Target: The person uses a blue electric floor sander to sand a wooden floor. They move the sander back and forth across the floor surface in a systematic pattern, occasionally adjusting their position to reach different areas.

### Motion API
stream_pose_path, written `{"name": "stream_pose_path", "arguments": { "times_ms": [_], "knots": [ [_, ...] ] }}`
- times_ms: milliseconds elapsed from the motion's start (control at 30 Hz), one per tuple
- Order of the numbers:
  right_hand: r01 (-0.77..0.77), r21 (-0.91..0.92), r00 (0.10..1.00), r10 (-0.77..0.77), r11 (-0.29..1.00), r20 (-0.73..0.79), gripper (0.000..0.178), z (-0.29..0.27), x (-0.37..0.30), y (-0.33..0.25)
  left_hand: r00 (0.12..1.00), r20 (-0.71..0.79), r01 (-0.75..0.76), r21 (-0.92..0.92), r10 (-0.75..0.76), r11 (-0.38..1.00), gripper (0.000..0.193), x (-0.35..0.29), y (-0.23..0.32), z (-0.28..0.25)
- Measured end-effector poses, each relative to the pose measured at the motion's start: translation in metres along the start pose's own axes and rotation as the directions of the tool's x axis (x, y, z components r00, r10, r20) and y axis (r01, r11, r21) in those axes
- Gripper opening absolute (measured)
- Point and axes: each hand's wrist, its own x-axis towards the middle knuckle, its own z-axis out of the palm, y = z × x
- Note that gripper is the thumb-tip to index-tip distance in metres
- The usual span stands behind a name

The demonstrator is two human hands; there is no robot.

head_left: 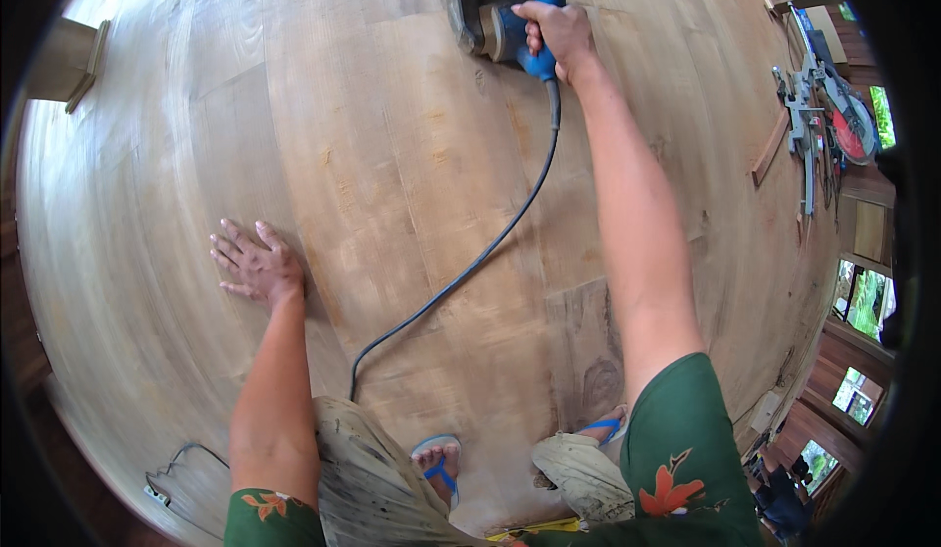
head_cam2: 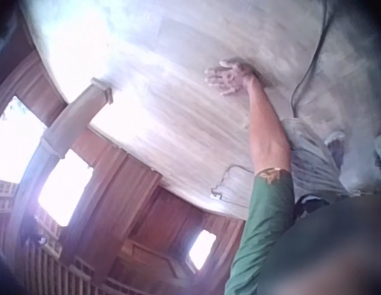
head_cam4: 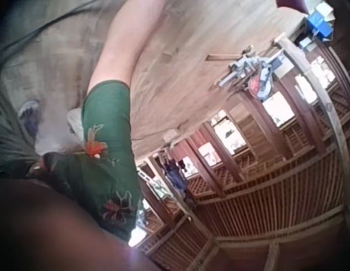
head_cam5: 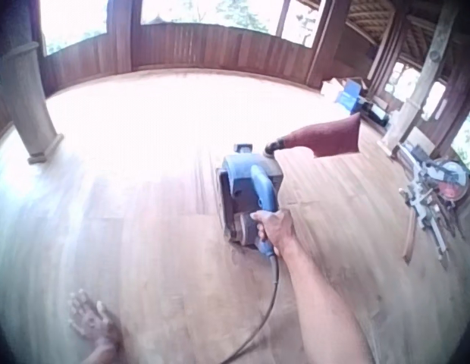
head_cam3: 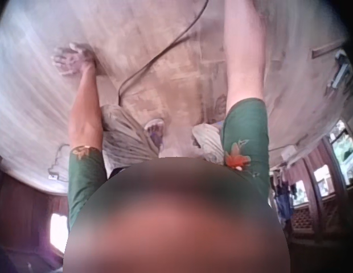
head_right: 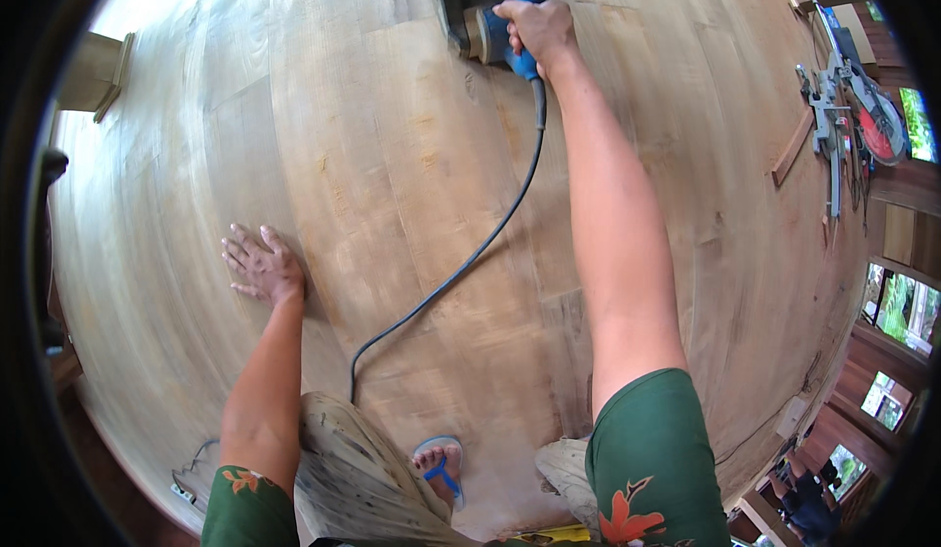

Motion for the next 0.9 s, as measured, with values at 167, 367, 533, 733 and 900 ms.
{"name": "stream_pose_path", "arguments": {
  "times_ms": [167, 367, 533, 733, 900],
  "knots": [
    [-0.042, -0.048, 0.999, 0.042, 0.998, 0.003, 0.024, -0.017, -0.063, 0.007, 1.000, -0.005, 0.009, 0.008, -0.009, 1.000, 0.072, 0.000, 0.000, 0.000],
    [-0.081, -0.113, 0.996, 0.078, 0.990, -0.031, 0.026, -0.041, -0.152, 0.024, 1.000, -0.021, -0.003, 0.009, 0.003, 1.000, 0.072, 0.000, -0.001, 0.002],
    [-0.102, -0.229, 0.993, 0.085, 0.968, -0.083, 0.030, -0.063, -0.241, 0.043, 1.000, -0.009, 0.006, 0.002, -0.006, 1.000, 0.072, 0.000, -0.001, 0.002],
    [-0.343, -0.203, 0.934, 0.311, 0.917, -0.174, 0.028, -0.098, -0.379, 0.068, 1.000, 0.020, 0.010, 0.025, -0.010, 1.000, 0.071, 0.000, 0.002, -0.003],
    [-0.337, 0.062, 0.907, 0.342, 0.939, -0.245, 0.022, -0.092, -0.425, 0.074, 1.000, 0.021, 0.011, 0.005, -0.012, 1.000, 0.072, -0.002, 0.003, -0.006]
  ]
}}
